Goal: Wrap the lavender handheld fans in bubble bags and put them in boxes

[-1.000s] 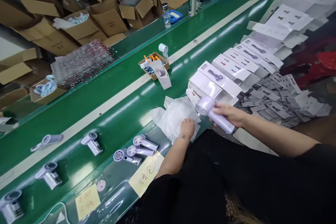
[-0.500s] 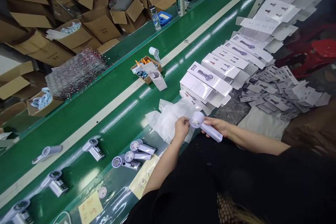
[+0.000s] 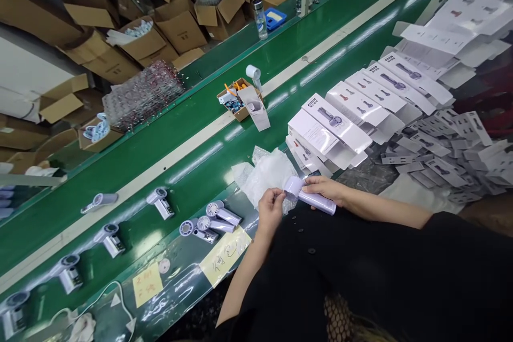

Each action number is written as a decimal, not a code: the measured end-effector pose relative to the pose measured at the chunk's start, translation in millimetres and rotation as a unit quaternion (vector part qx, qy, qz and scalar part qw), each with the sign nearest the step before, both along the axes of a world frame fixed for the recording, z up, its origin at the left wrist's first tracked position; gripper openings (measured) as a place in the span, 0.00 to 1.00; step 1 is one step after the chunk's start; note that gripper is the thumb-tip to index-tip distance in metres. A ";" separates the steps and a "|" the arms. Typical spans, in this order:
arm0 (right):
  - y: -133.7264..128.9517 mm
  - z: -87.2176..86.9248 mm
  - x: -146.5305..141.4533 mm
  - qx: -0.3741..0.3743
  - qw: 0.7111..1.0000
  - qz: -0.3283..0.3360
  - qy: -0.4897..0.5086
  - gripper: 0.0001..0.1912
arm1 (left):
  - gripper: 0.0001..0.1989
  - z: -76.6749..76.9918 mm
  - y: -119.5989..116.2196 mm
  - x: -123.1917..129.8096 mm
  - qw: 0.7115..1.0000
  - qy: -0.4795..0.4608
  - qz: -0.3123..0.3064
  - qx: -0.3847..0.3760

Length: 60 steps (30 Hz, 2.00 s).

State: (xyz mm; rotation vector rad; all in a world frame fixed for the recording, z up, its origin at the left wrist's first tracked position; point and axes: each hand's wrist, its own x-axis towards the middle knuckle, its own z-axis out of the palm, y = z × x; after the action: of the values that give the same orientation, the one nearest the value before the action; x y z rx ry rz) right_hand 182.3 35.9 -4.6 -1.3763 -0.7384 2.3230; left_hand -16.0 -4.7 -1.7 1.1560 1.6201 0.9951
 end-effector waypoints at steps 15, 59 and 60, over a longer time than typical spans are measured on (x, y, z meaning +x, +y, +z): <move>13.1 10.5 -3.8 -0.073 0.981 -0.076 0.161 0.27 | 0.06 0.5 14.4 11.2 0.999 0.027 -0.033 -0.001; -28.5 27.3 -10.6 -0.085 0.976 -0.198 0.030 0.07 | 0.08 7.6 -36.5 15.1 0.935 0.193 -0.200 0.222; -27.4 23.6 -9.6 -0.091 0.978 -0.185 0.034 0.07 | 0.08 12.2 -31.1 20.1 0.960 0.126 -0.192 0.161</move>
State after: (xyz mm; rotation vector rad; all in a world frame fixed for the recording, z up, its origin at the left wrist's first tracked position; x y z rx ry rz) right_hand 172.8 8.5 19.0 -1.3652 -0.2257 2.1634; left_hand 4.1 -35.8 10.4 1.8039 1.3735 0.9010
